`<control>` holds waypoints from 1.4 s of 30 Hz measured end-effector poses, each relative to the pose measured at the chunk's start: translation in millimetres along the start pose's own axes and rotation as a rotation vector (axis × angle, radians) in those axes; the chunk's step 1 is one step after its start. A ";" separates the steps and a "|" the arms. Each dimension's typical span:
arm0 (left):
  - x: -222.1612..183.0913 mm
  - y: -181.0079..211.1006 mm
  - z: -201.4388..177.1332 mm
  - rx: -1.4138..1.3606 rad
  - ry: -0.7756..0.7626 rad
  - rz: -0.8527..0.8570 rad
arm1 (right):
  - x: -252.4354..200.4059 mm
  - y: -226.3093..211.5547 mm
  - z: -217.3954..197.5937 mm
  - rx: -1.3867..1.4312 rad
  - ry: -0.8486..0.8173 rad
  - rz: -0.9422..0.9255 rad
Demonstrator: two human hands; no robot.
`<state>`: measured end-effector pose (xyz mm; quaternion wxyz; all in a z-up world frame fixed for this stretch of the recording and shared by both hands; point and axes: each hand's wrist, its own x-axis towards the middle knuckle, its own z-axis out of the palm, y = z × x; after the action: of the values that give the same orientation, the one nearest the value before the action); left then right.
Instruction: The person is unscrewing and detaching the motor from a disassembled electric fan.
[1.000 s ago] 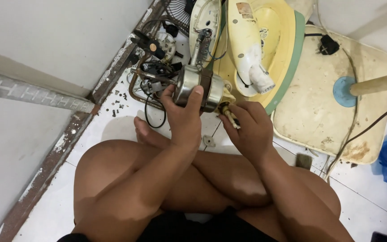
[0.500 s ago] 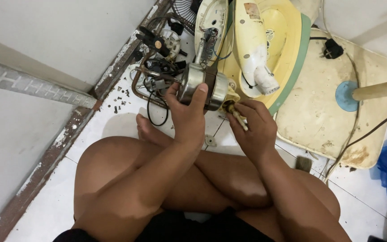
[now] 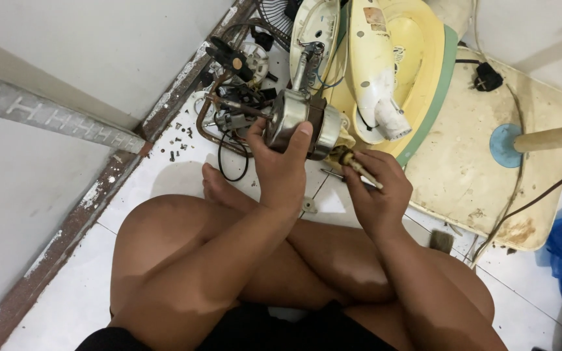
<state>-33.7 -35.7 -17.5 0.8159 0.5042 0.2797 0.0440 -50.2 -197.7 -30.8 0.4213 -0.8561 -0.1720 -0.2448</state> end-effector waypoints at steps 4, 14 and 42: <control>-3.2 4.9 -1.7 0.011 -0.031 0.005 | -3.8 5.2 1.2 0.034 0.009 0.037; -6.2 6.5 -2.2 0.020 -0.073 0.062 | 0.0 0.5 2.9 -0.015 0.022 -0.044; 27.0 11.0 -2.6 -0.142 0.057 -0.146 | -1.7 20.9 -1.5 1.132 0.066 0.743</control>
<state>-10.0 -18.8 -20.1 0.8424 0.4217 0.3349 0.0186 -41.6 -211.3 -44.4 0.8659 -0.4978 0.0449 0.0179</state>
